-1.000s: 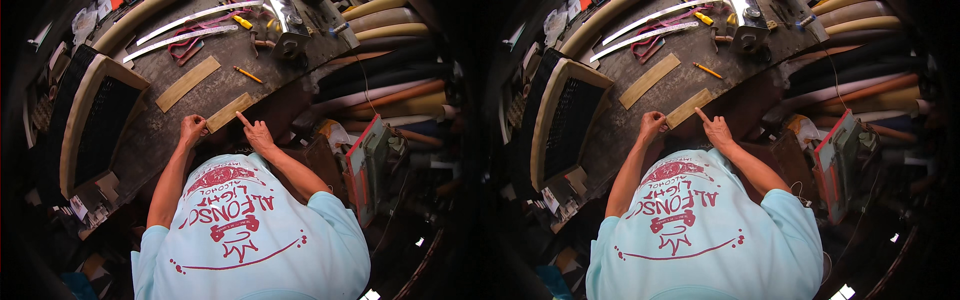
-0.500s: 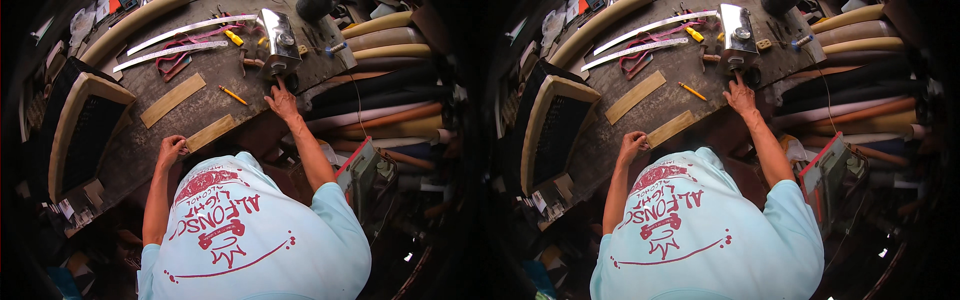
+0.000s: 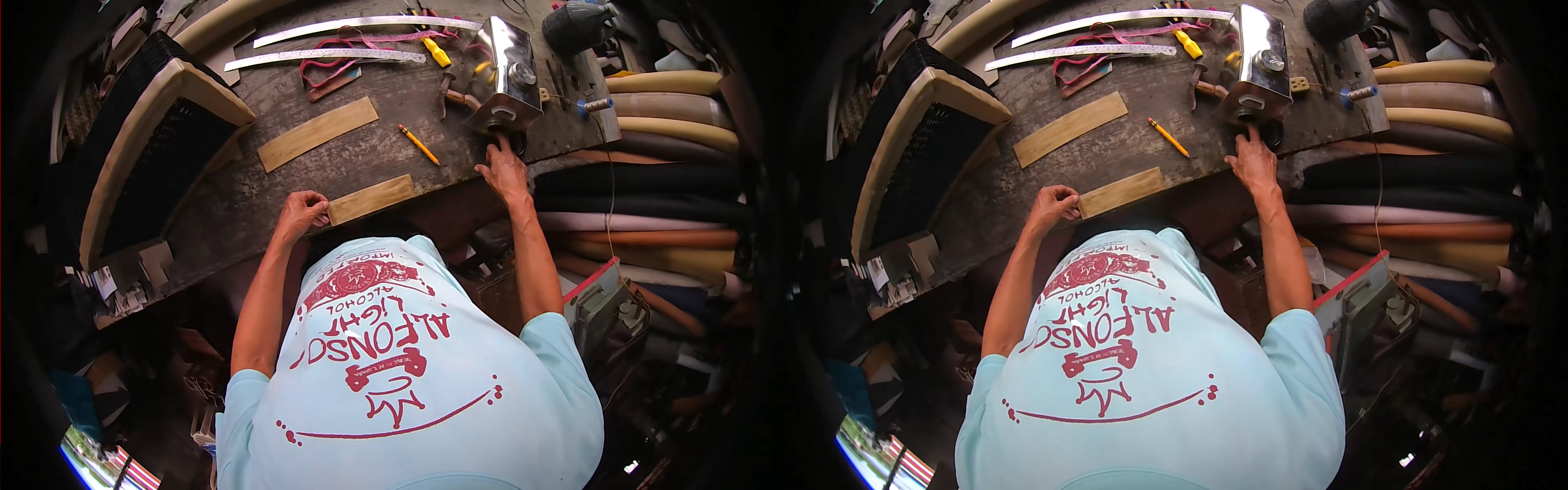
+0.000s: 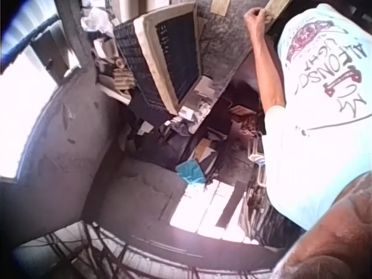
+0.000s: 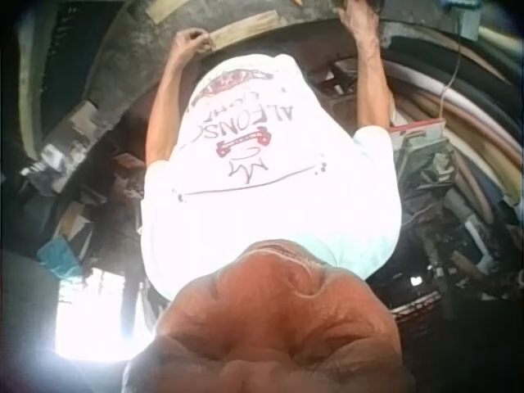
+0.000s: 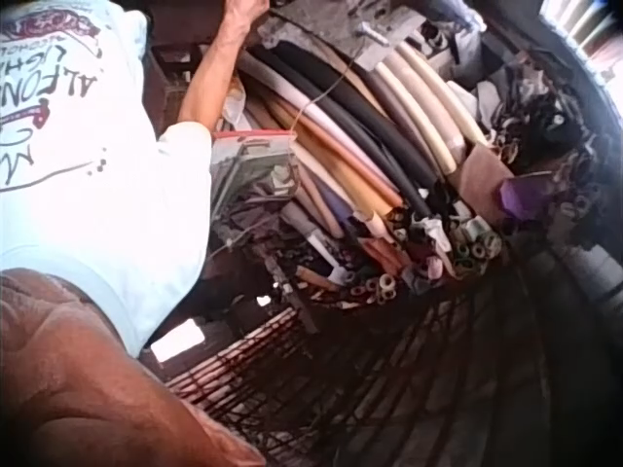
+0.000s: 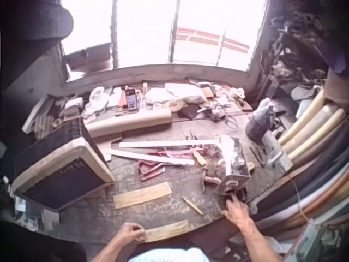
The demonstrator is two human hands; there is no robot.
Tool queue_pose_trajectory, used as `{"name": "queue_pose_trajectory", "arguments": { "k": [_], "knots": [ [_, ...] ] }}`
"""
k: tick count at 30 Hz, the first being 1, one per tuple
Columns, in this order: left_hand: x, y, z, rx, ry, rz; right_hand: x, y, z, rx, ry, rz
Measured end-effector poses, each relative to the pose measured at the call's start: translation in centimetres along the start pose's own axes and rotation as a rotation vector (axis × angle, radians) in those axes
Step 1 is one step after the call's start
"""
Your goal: Applying and inspecting leather trim on a woven basket in a workshop.
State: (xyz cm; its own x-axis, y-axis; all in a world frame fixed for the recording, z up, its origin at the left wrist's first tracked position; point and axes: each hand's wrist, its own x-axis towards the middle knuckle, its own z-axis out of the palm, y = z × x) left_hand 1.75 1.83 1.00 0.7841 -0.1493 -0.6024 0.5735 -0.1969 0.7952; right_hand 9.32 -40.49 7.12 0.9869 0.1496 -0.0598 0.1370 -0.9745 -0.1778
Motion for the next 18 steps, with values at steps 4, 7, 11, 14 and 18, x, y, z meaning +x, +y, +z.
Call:
{"name": "queue_pose_trajectory", "arguments": {
  "k": [4, 7, 11, 14, 18],
  "knots": [
    [-0.2, 0.0, 0.1, 0.018, 0.032, -0.014, -3.2, -7.0, -0.8, 0.745, -0.179, 0.076],
    [-0.1, 0.2, 0.2, 0.053, 0.043, 0.003, -6.4, -12.0, 3.3, 1.026, -0.328, 0.072],
    [0.1, 0.2, 0.4, 0.061, 0.051, -0.001, -8.2, -16.5, 9.7, 0.878, -0.09, 0.068],
    [0.1, 0.0, 0.4, 0.077, 0.055, 0.016, -9.2, -20.9, 9.7, 0.624, -0.2, -0.177],
    [0.2, -0.6, 0.4, 0.053, 0.067, 0.024, -9.5, -22.1, 9.6, 0.673, -0.349, -0.365]
  ]
}}
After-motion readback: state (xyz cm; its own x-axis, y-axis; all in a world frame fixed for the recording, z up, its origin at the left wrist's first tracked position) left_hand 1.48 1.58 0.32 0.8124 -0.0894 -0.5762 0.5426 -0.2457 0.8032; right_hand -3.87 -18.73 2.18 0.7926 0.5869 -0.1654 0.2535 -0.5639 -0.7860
